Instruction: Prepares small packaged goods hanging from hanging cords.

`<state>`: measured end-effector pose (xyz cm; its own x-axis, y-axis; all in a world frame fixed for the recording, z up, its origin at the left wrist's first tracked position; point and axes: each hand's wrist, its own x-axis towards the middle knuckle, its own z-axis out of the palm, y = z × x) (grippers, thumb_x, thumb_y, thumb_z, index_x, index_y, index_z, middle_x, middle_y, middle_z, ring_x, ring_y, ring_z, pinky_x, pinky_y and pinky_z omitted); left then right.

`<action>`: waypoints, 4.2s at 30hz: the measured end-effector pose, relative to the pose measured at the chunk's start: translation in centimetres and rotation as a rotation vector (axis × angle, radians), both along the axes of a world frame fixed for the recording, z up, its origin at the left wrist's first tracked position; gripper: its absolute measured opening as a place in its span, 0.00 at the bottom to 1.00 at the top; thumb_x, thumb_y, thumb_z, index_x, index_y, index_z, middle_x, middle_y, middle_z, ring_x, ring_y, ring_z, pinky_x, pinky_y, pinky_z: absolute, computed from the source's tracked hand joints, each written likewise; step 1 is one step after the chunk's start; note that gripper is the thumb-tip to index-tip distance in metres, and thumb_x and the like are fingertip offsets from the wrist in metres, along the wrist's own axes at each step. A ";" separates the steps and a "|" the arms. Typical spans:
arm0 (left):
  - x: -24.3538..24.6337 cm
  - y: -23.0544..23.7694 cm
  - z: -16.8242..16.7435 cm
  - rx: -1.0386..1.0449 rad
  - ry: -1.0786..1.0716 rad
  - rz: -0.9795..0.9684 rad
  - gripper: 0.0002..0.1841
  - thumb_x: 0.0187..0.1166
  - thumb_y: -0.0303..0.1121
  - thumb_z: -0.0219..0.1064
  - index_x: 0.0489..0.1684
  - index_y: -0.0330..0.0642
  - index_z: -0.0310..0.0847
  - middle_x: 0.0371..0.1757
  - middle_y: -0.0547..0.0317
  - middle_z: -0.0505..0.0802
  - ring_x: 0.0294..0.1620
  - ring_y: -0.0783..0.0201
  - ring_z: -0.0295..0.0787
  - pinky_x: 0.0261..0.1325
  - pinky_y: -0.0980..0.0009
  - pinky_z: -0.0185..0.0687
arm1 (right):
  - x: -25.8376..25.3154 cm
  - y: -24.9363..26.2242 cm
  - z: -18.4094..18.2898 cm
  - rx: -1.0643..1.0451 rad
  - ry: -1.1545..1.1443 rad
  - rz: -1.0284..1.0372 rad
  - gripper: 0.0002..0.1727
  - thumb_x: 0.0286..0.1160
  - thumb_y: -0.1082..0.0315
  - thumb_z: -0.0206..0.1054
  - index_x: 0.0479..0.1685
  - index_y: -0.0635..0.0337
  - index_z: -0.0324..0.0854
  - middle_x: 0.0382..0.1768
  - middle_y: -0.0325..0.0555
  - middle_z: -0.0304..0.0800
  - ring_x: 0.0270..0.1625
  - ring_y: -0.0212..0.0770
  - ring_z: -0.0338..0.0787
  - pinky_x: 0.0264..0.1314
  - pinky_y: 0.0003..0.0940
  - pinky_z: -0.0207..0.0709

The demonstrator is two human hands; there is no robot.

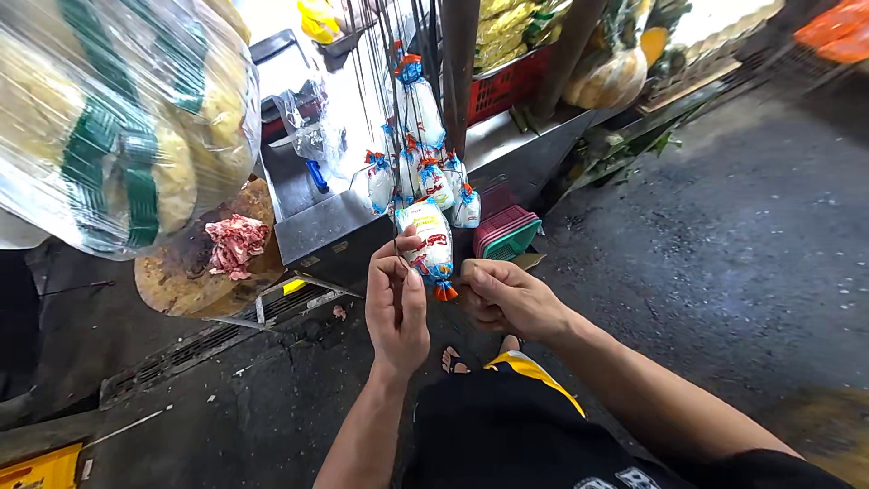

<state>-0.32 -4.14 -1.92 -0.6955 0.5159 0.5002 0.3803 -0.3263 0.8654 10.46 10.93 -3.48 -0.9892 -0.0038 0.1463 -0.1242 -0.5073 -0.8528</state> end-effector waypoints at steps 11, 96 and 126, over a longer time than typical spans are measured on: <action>-0.7 0.0 0.2 -0.140 0.029 0.197 0.05 0.86 0.31 0.52 0.45 0.41 0.71 0.60 0.56 0.91 0.57 0.68 0.91 0.47 0.74 0.89 | 0.5 -0.7 -0.2 0.532 0.075 -0.408 0.18 0.94 0.60 0.53 0.32 0.53 0.79 0.20 0.25 0.71 0.21 0.18 0.68 0.24 0.15 0.62; -8.5 19.8 10.0 -0.917 0.167 -0.517 0.13 0.75 0.36 0.71 0.55 0.48 0.87 0.42 0.69 0.94 0.43 0.78 0.90 0.51 0.74 0.88 | -4.9 20.9 6.3 1.556 0.508 -0.741 0.10 0.86 0.63 0.64 0.42 0.54 0.90 0.35 0.39 0.91 0.46 0.39 0.90 0.53 0.37 0.82; -1.5 23.0 8.0 -0.755 0.420 0.040 0.08 0.84 0.36 0.67 0.44 0.44 0.89 0.38 0.64 0.92 0.37 0.74 0.88 0.45 0.73 0.87 | -2.1 24.1 3.7 1.091 0.387 -0.958 0.11 0.82 0.61 0.68 0.50 0.59 0.86 0.56 0.47 0.88 0.62 0.39 0.87 0.64 0.37 0.84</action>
<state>-1.84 18.89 6.05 -0.5542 0.7930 0.2531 0.7163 0.2995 0.6302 8.33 35.04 0.25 -0.5820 0.3276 0.7442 -0.3320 0.7397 -0.5853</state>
